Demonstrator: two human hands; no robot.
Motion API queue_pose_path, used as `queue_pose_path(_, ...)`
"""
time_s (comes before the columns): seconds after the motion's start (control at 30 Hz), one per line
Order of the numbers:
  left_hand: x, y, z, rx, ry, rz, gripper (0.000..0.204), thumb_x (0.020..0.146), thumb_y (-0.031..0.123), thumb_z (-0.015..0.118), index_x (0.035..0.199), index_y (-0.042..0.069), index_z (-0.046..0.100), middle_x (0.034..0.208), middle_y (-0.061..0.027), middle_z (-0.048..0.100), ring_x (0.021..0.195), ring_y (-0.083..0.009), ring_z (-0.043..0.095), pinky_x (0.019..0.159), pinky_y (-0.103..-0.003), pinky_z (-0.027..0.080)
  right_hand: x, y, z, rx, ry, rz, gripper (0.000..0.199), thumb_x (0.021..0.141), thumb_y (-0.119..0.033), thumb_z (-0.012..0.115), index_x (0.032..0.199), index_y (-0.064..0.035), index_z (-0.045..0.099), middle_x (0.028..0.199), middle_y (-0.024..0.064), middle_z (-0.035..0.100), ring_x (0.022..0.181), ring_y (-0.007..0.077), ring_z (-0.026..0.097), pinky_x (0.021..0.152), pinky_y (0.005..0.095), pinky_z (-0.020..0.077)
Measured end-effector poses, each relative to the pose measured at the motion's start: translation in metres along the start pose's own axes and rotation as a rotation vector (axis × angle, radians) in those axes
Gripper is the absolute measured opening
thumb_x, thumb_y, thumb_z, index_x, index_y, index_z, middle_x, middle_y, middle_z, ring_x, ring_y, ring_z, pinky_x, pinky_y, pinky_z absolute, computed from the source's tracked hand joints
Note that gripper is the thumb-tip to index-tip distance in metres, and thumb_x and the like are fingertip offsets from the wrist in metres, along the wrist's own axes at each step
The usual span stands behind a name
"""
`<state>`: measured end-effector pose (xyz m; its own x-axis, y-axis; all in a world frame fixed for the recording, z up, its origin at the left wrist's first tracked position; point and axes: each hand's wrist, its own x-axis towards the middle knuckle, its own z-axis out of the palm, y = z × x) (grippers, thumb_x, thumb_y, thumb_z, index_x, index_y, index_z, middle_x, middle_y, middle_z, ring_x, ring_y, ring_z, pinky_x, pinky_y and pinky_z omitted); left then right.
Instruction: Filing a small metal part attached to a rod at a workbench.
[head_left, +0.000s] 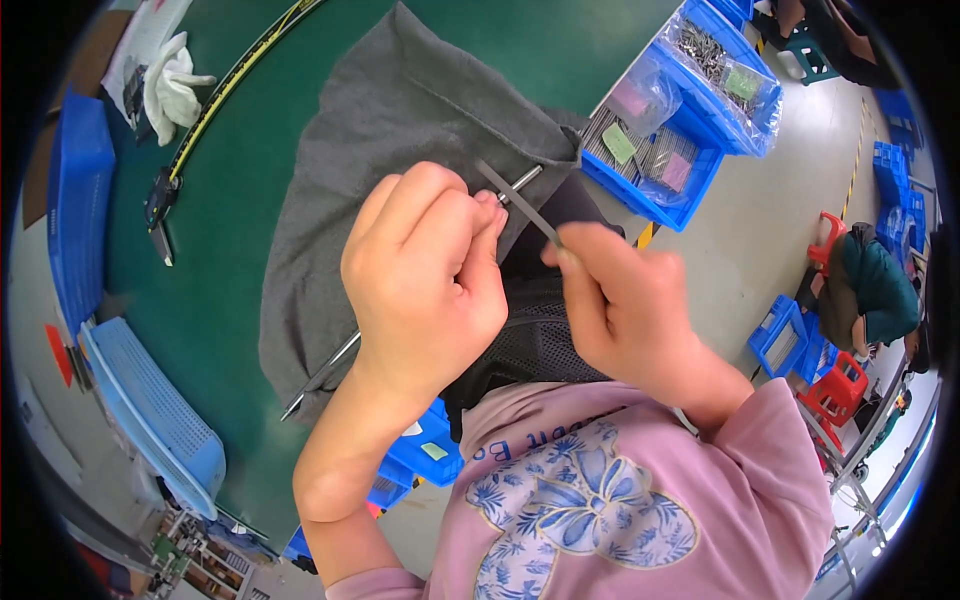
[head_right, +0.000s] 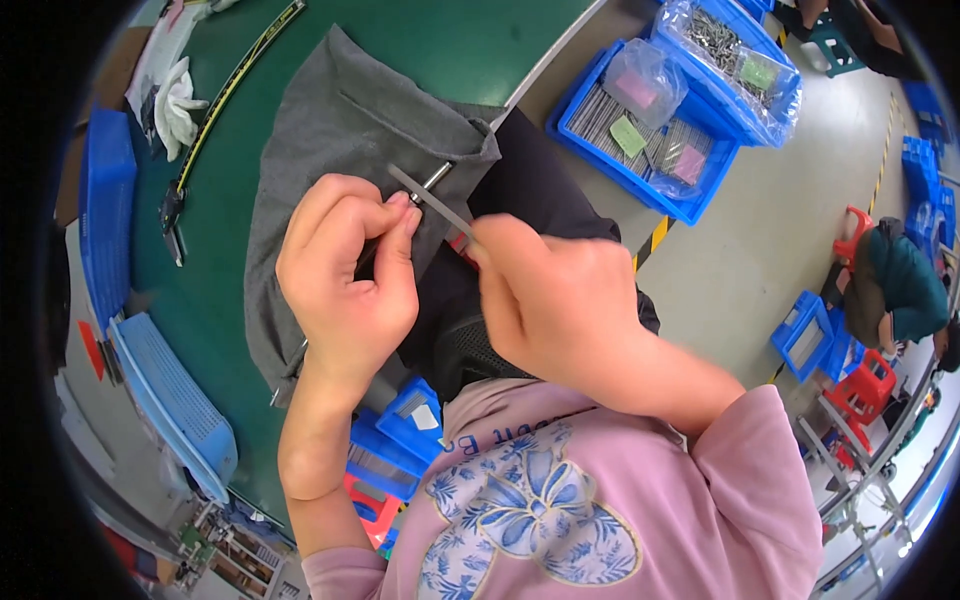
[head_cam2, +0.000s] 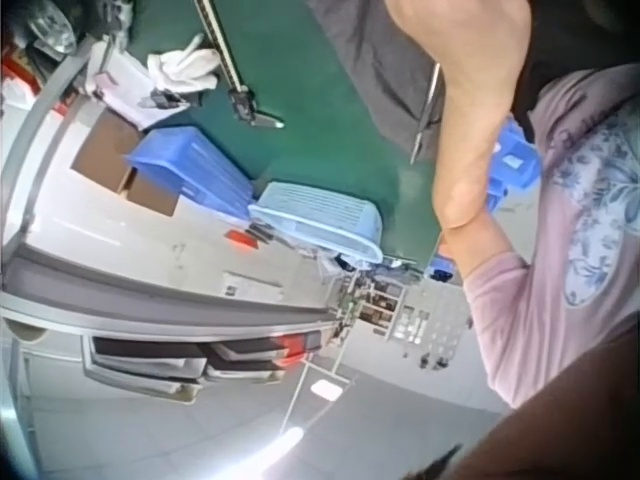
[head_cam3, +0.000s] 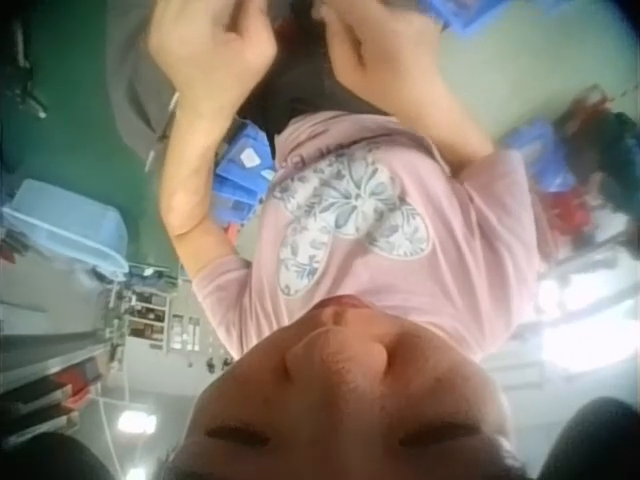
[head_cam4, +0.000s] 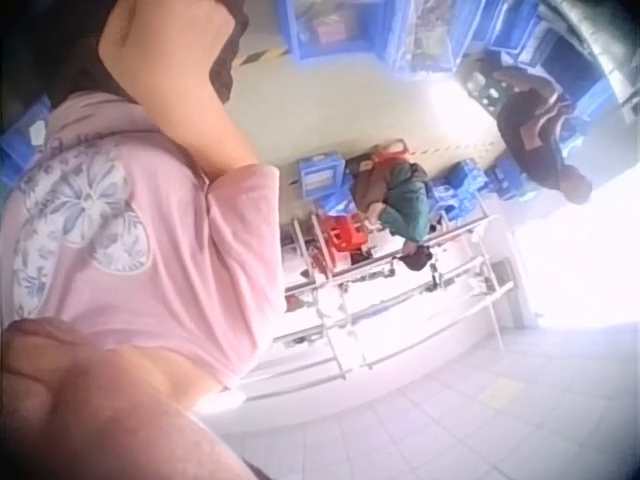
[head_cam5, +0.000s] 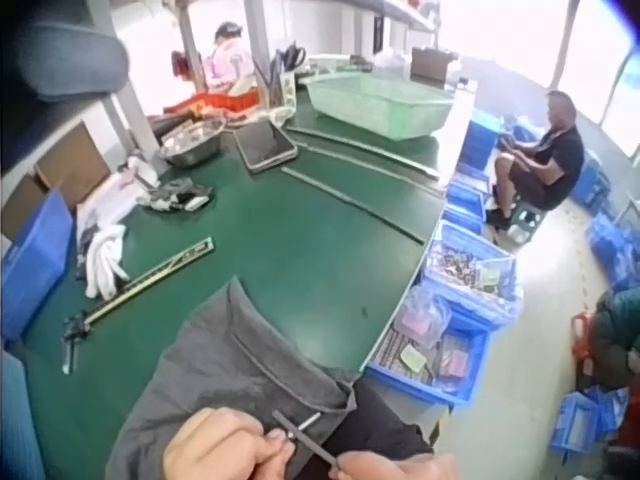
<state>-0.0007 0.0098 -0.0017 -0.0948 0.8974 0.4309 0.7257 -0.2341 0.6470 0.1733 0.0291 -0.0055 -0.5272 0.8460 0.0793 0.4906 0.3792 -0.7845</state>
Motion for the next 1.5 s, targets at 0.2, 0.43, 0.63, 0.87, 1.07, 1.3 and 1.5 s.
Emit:
queue_pose_path(0.2,0.001,0.0,-0.001,0.009,-0.007,0.02,0.019,0.066,-0.007,0.071,0.069,0.002,0.055,0.071,-0.0077,0.052,0.061,-0.026,0.051,0.054,-0.035,0.041,0.014,0.003,0.017,0.01,0.161,-0.105,0.005,0.082,-0.006,0.062,0.087,-0.0063,0.06,0.058,0.009,0.059,0.047,0.0269,0.059,0.042,0.0359,0.0427)
queue_pose_path(0.43,0.002,-0.002,-0.002,0.005,-0.043,0.028,0.019,0.065,-0.008,0.07,0.07,0.002,0.055,0.071,-0.008,0.052,0.062,-0.0265,0.051,0.054,-0.035,0.041,0.011,0.012,0.023,0.037,0.175,-0.137,0.006,0.082,-0.005,0.062,0.088,-0.0066,0.061,0.059,0.0074,0.061,0.047,0.0247,0.061,0.042,0.0338,0.0435)
queue_pose_path(0.63,0.002,-0.002,-0.001,0.034,-0.047,0.017,0.019,0.066,-0.008,0.071,0.07,0.001,0.055,0.072,-0.0082,0.053,0.062,-0.0265,0.052,0.053,-0.035,0.041,0.005,0.017,0.03,0.09,0.211,-0.098,0.007,0.081,-0.006,0.064,0.087,-0.0068,0.059,0.06,0.0085,0.06,0.048,0.0264,0.06,0.043,0.0347,0.0439)
queue_pose_path(0.87,0.0,-0.001,-0.004,0.054,-0.052,0.028,0.018,0.066,-0.007,0.07,0.07,0.002,0.055,0.072,-0.0087,0.053,0.062,-0.0265,0.052,0.054,-0.035,0.042,-0.002,0.021,0.038,0.056,0.265,-0.135,0.008,0.08,-0.007,0.065,0.086,-0.0069,0.059,0.058,0.0077,0.059,0.045,0.0259,0.058,0.042,0.0339,0.0434)
queue_pose_path(1.07,0.001,-0.001,-0.003,0.054,-0.048,0.043,0.018,0.066,-0.007,0.07,0.07,0.001,0.055,0.072,-0.0085,0.053,0.062,-0.0268,0.052,0.054,-0.035,0.042,0.001,0.025,0.049,0.054,0.313,-0.187,0.008,0.08,-0.004,0.065,0.087,-0.0061,0.06,0.058,0.0062,0.06,0.045,0.0238,0.058,0.042,0.0323,0.0437)
queue_pose_path(1.3,0.005,-0.002,-0.005,0.06,-0.035,0.054,0.019,0.066,-0.007,0.071,0.07,0.002,0.054,0.072,-0.0087,0.052,0.062,-0.0271,0.051,0.054,-0.035,0.042,0.01,0.022,0.046,0.049,0.292,-0.23,0.008,0.08,-0.004,0.064,0.087,-0.0039,0.061,0.062,0.0061,0.063,0.045,0.0222,0.059,0.042,0.0311,0.0444)
queue_pose_path(1.5,0.003,-0.002,-0.005,0.056,-0.054,0.042,0.019,0.066,-0.007,0.071,0.07,0.001,0.054,0.072,-0.0086,0.053,0.062,-0.0266,0.053,0.054,-0.035,0.042,0.009,0.018,0.036,0.078,0.216,-0.214,0.008,0.085,0.004,0.057,0.091,0.0006,0.06,0.068,0.0085,0.063,0.045,0.0214,0.058,0.044,0.0291,0.0434)
